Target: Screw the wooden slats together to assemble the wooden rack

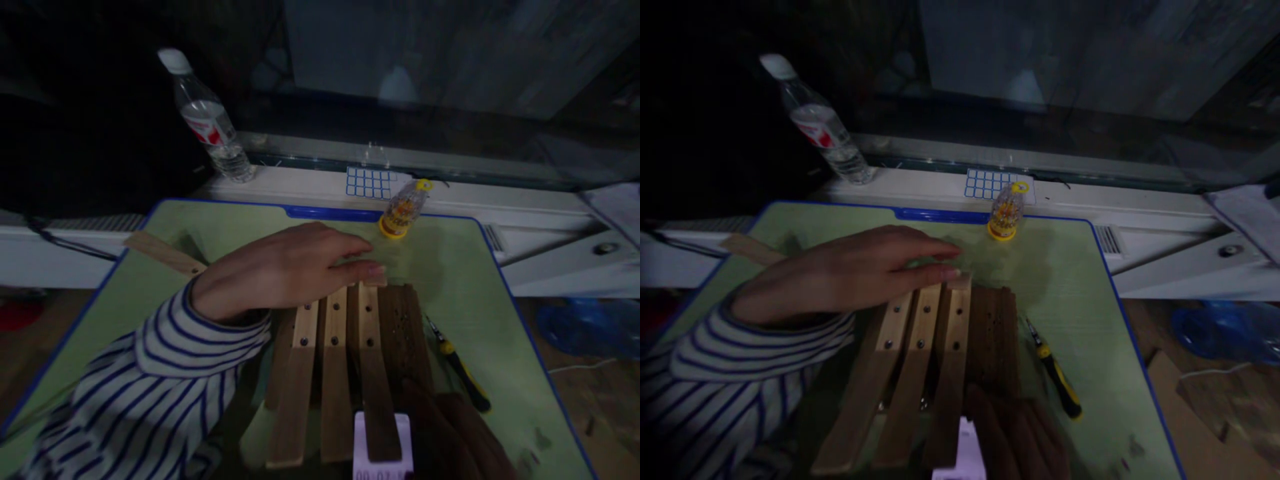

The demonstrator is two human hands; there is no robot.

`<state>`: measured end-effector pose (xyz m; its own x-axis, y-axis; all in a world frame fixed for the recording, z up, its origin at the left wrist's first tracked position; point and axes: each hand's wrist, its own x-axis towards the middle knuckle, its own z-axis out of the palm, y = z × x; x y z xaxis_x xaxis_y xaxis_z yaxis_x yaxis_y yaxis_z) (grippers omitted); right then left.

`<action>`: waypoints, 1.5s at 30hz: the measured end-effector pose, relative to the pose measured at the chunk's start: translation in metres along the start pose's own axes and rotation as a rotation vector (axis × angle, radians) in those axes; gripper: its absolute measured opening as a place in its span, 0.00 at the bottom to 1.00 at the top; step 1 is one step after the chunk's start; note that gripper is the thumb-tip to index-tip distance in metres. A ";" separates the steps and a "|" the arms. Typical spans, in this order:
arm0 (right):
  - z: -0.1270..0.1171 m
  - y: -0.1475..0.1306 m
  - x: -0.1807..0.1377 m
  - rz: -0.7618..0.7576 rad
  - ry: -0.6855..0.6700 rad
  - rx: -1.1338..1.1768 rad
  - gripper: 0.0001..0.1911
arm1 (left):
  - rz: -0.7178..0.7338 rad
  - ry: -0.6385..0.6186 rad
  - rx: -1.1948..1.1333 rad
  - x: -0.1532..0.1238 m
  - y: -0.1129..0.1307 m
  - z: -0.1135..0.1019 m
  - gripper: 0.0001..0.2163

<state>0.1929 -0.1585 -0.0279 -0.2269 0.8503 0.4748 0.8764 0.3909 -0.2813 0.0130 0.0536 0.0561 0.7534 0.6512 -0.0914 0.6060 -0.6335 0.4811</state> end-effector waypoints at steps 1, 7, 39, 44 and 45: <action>-0.002 0.002 0.002 0.013 0.016 -0.004 0.16 | 0.006 0.056 -0.009 -0.001 0.000 -0.003 0.19; -0.001 0.019 0.013 0.104 0.189 0.008 0.10 | -0.027 0.554 -0.112 -0.020 0.004 -0.019 0.15; -0.003 -0.048 0.033 -0.430 0.029 0.016 0.11 | -0.445 0.401 0.065 -0.143 -0.076 0.078 0.12; 0.006 -0.060 0.037 -0.458 -0.019 -0.031 0.14 | -0.462 0.405 0.104 -0.118 -0.086 0.079 0.11; 0.010 -0.061 0.038 -0.448 -0.026 -0.057 0.14 | -0.467 0.410 0.110 -0.115 -0.087 0.079 0.12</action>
<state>0.1262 -0.1465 -0.0005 -0.5993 0.6106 0.5176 0.7111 0.7030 -0.0059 -0.1055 0.0007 -0.0442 0.2569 0.9630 0.0818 0.8867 -0.2685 0.3763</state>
